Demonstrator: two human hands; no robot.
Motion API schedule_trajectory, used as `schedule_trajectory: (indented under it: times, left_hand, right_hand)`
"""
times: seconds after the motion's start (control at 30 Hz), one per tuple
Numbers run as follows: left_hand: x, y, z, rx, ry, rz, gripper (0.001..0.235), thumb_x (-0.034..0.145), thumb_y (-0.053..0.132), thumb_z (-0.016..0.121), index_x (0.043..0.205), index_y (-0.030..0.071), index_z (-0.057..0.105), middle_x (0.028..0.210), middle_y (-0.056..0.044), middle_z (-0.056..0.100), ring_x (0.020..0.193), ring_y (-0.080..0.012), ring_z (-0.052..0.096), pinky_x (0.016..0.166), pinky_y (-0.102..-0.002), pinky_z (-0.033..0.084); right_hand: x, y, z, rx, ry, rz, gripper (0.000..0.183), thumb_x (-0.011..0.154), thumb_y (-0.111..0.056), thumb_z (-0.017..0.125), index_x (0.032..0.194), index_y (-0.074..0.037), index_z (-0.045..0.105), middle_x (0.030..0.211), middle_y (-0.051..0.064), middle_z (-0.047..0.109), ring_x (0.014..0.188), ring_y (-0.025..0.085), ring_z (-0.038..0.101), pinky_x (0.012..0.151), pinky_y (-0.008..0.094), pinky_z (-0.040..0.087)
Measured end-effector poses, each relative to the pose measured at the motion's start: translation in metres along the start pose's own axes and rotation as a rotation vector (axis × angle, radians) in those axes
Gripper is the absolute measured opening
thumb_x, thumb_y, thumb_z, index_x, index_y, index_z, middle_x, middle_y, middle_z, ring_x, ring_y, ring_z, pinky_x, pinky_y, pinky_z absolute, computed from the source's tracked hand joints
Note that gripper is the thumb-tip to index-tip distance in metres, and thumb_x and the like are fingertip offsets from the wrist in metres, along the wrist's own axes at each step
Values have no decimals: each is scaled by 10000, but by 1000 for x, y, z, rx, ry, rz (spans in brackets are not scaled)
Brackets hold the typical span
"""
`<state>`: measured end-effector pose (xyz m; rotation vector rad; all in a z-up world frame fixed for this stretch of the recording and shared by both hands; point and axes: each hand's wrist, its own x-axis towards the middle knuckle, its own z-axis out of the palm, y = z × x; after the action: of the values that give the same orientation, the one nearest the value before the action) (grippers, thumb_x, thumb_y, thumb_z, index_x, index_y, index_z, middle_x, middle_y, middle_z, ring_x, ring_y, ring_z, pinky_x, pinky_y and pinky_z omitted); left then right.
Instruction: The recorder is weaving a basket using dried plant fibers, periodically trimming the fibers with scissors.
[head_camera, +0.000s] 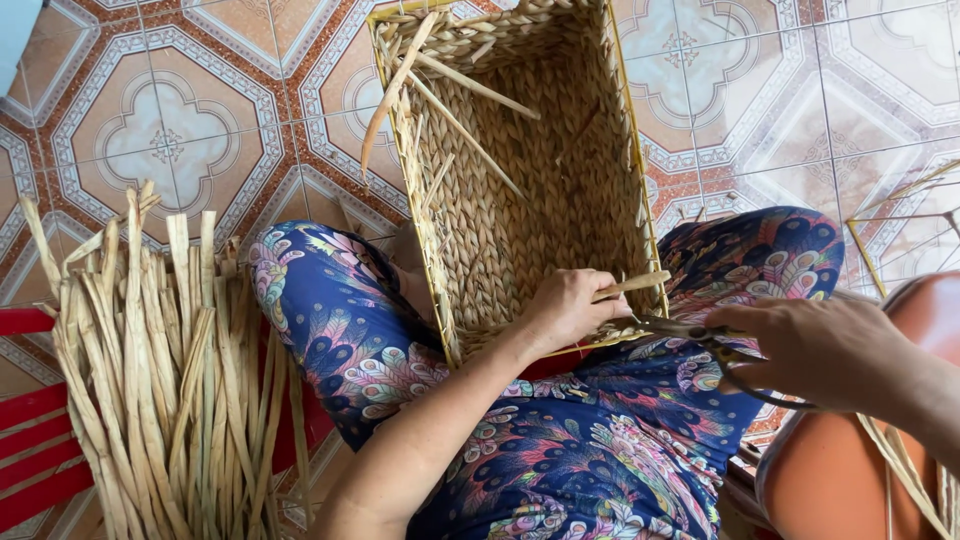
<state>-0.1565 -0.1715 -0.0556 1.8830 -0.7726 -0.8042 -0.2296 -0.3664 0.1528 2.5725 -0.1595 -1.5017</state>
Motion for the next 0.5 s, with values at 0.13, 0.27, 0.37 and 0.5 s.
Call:
schedule_trajectory:
  times: [0.13,0.27,0.37,0.5]
  left_hand:
    - [-1,4,-1,-13,82,64,272,874,358,789,889,91,743,714,-31,705,573,-116,647,529,-334,535]
    - [-9,18,-41,-43,220,-80,246,911,328,756,924,84,728,713,-41,684,575,-152,629,531,-335,522]
    - [-44,28,-104,-196,415,-76,204,967,281,710,972,77,714,714,-33,661,598,-129,591,539,-291,475]
    - [-127,18,-201,-420,770,-39,192,1035,260,644,1040,80,714,808,12,714,695,-37,628,607,-206,493]
  right_hand:
    - [18,-5,18,15,3,-21,715,782,-666,722,1440,-494,501,965,-22,801,851,184,796,754,379,640]
    - [27,6,37,184,181,-143,658,753,-503,778,1376,-462,569,899,-2,782,771,221,777,689,403,615]
    - [32,15,43,341,202,-97,657,803,-463,799,1412,-457,553,818,-16,759,658,193,741,615,379,600]
    - [71,29,105,251,258,71,749,840,-426,859,1527,-371,566,714,103,681,593,208,650,599,333,545]
